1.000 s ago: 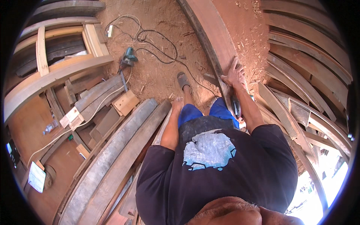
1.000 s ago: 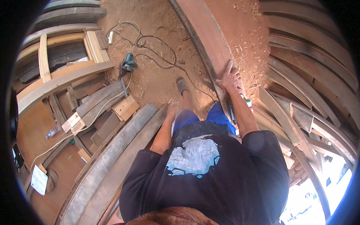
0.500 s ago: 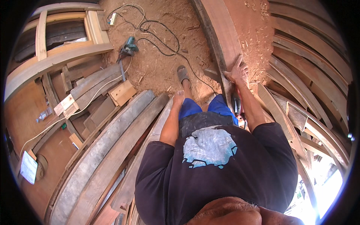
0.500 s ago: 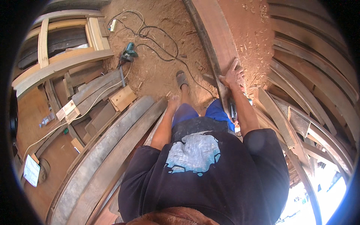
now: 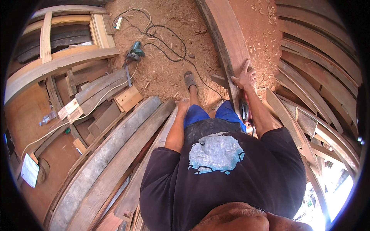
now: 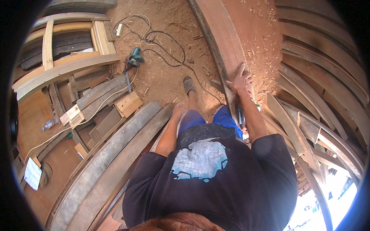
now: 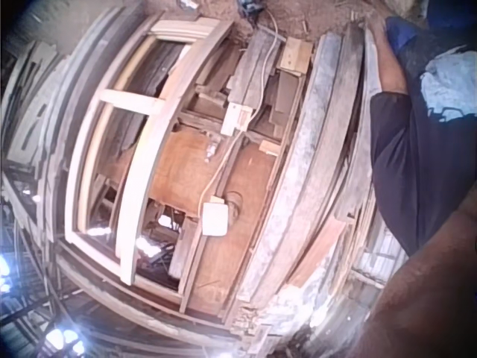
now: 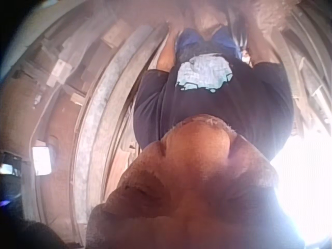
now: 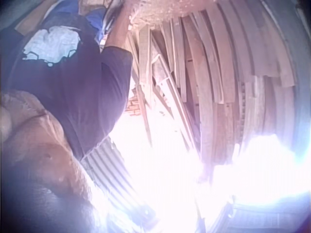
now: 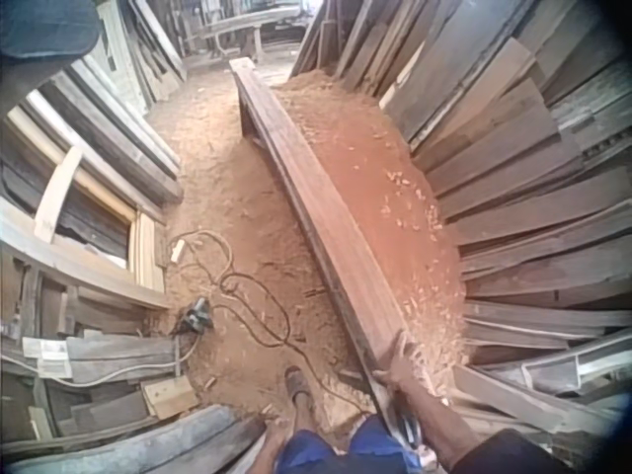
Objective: The person uses an electric sander to smooth the surface of a long wooden plank. They repeatedly move the sander along the plank, flip it to work on different sides, and occasionally inspect the surface by hand.
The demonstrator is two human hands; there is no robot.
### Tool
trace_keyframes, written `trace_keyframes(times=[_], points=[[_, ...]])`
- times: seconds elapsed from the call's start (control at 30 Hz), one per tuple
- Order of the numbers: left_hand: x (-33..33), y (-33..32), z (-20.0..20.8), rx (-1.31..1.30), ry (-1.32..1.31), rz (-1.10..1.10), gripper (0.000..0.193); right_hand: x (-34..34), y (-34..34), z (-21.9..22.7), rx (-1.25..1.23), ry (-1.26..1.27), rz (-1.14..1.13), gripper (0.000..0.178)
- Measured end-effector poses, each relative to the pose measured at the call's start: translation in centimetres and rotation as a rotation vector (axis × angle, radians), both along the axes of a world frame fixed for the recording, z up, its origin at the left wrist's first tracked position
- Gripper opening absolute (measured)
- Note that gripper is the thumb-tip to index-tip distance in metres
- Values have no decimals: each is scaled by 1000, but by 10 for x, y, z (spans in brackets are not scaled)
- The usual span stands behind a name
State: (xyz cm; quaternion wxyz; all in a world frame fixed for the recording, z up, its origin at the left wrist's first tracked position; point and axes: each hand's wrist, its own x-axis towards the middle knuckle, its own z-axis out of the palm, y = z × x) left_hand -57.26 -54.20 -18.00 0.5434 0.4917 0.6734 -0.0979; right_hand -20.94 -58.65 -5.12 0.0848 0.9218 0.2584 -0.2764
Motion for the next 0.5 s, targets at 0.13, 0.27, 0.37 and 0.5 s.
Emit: trace_keyframes(times=[0.13,0.27,0.37,0.5], points=[[5,11,5,-171,14,-59,46,2,4,10,-9,41,0,130],[21,12,22,11,-19,-73,43,10,-7,2,31,39,59,128],[17,4,-2,149,-46,-82,41,5,-3,5,15,16,44,129],[26,10,6,57,-23,-81,42,1,1,1,-20,-14,6,130]])
